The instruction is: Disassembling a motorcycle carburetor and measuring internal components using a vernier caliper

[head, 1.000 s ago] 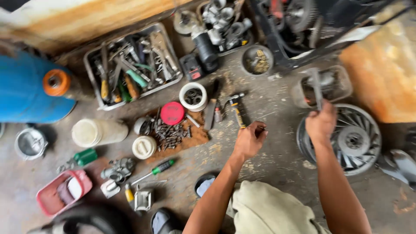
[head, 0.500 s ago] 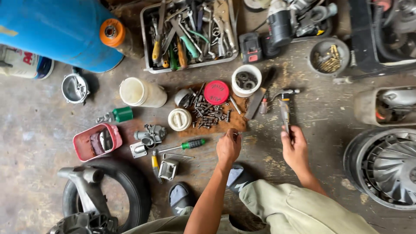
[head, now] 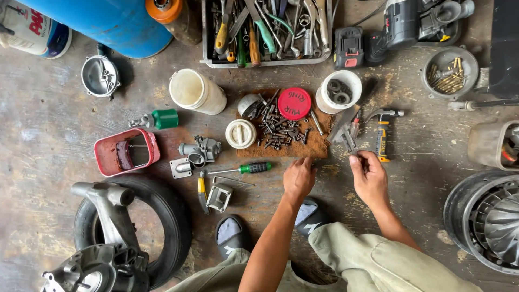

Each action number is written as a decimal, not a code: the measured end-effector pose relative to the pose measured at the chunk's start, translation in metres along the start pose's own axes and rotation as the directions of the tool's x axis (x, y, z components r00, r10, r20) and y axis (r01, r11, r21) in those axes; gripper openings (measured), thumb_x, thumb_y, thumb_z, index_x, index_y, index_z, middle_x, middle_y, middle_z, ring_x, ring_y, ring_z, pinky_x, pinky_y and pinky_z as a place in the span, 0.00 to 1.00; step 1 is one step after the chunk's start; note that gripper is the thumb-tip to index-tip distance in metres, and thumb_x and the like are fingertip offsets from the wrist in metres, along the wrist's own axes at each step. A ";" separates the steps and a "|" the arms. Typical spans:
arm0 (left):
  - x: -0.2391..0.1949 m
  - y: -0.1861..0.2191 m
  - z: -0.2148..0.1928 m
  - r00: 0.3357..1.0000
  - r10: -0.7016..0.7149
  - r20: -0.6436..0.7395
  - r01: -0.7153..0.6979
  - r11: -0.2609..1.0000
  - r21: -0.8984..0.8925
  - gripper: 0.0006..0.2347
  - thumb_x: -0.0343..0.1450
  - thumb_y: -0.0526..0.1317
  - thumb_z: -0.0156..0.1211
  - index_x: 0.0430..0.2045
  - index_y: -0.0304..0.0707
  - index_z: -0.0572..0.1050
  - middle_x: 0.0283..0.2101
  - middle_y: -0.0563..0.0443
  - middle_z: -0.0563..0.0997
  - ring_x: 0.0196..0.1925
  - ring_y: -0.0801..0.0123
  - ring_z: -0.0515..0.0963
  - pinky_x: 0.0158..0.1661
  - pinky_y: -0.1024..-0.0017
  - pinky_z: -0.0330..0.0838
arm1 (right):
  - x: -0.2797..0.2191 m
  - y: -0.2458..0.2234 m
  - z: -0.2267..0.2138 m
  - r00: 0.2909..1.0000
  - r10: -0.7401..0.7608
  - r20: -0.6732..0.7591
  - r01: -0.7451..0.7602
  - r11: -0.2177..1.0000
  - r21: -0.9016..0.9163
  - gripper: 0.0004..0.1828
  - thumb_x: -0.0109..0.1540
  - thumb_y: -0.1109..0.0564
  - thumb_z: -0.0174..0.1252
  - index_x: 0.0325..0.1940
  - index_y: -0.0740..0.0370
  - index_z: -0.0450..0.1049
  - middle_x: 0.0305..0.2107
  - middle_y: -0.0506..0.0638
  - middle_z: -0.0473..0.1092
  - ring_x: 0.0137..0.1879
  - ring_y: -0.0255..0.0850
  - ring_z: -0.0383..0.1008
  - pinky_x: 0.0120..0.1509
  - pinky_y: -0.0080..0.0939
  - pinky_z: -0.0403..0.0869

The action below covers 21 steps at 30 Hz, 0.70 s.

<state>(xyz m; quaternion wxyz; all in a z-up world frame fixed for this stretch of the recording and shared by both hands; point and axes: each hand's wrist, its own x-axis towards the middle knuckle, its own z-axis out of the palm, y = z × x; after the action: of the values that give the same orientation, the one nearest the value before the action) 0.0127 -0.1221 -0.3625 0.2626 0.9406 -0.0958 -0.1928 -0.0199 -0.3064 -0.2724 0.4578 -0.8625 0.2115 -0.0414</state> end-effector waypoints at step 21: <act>0.083 -0.108 -0.093 0.812 0.240 -0.532 0.014 0.903 0.428 0.06 0.63 0.42 0.62 0.30 0.47 0.77 0.35 0.49 0.74 0.42 0.54 0.72 0.41 0.57 0.64 | 0.019 -0.061 0.043 0.977 -0.173 0.122 0.184 0.979 -0.082 0.17 0.67 0.47 0.61 0.59 0.50 0.75 0.20 0.54 0.71 0.25 0.46 0.72 0.30 0.44 0.70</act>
<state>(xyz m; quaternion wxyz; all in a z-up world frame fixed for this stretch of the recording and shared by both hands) 0.1347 -0.0116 -0.3725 0.0857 0.9806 -0.1078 0.1397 0.0288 -0.2507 -0.2509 0.4229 -0.8994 0.1084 -0.0233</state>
